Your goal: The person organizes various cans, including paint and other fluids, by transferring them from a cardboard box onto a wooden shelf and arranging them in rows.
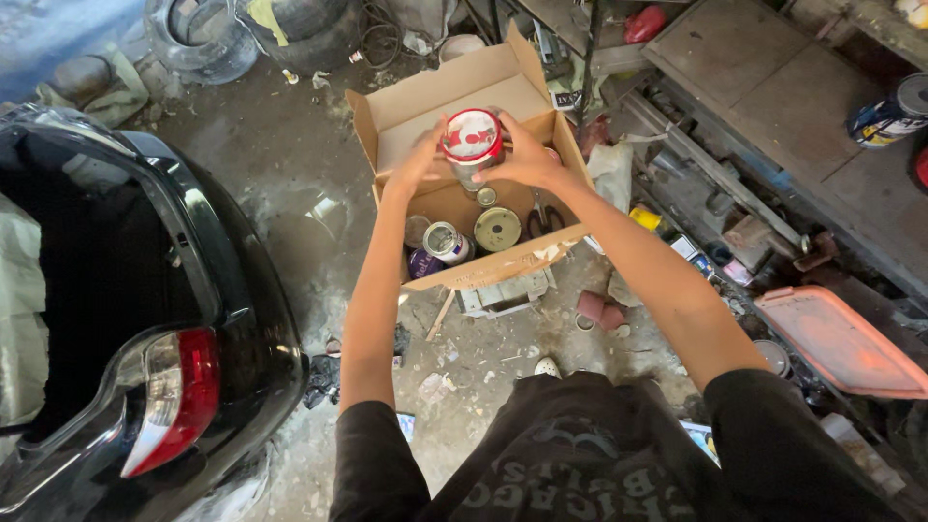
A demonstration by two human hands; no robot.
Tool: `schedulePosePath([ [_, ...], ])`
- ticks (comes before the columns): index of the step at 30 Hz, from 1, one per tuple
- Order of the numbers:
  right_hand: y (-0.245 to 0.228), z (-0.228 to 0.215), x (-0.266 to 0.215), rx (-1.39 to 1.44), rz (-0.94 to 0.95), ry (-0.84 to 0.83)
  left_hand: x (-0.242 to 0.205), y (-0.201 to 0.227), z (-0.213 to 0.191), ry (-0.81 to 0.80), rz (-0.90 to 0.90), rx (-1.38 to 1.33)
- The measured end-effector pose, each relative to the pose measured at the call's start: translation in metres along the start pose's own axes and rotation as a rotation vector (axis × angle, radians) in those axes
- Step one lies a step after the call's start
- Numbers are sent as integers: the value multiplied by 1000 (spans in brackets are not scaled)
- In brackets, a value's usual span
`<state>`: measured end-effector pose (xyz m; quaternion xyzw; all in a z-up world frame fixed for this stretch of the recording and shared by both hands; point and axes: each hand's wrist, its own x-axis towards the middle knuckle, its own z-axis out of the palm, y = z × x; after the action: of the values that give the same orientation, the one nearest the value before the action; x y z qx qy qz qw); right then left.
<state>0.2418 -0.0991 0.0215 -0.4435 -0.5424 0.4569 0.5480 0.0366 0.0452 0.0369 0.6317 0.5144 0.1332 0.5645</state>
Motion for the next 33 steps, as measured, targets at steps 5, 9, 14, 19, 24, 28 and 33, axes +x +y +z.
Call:
schedulePosePath([
  [5,-13,0,4,-19,77,-156,31,-46,-1,-246,-36,-361],
  [9,-5,13,10,28,55,-154,46,-64,3,-80,-113,-466],
  [14,-3,31,17,67,-69,-53,5,-40,1,-46,-139,-550],
  [19,-33,19,5,-7,141,-140,-32,-25,-17,-161,-72,-610],
  [24,-37,1,-1,-34,-44,1,-12,-15,24,-125,54,-693],
  [28,-45,-39,-11,-62,-158,169,14,30,90,-138,41,-828],
  [33,-92,-120,-55,-263,-242,297,13,99,166,-288,63,-741],
])
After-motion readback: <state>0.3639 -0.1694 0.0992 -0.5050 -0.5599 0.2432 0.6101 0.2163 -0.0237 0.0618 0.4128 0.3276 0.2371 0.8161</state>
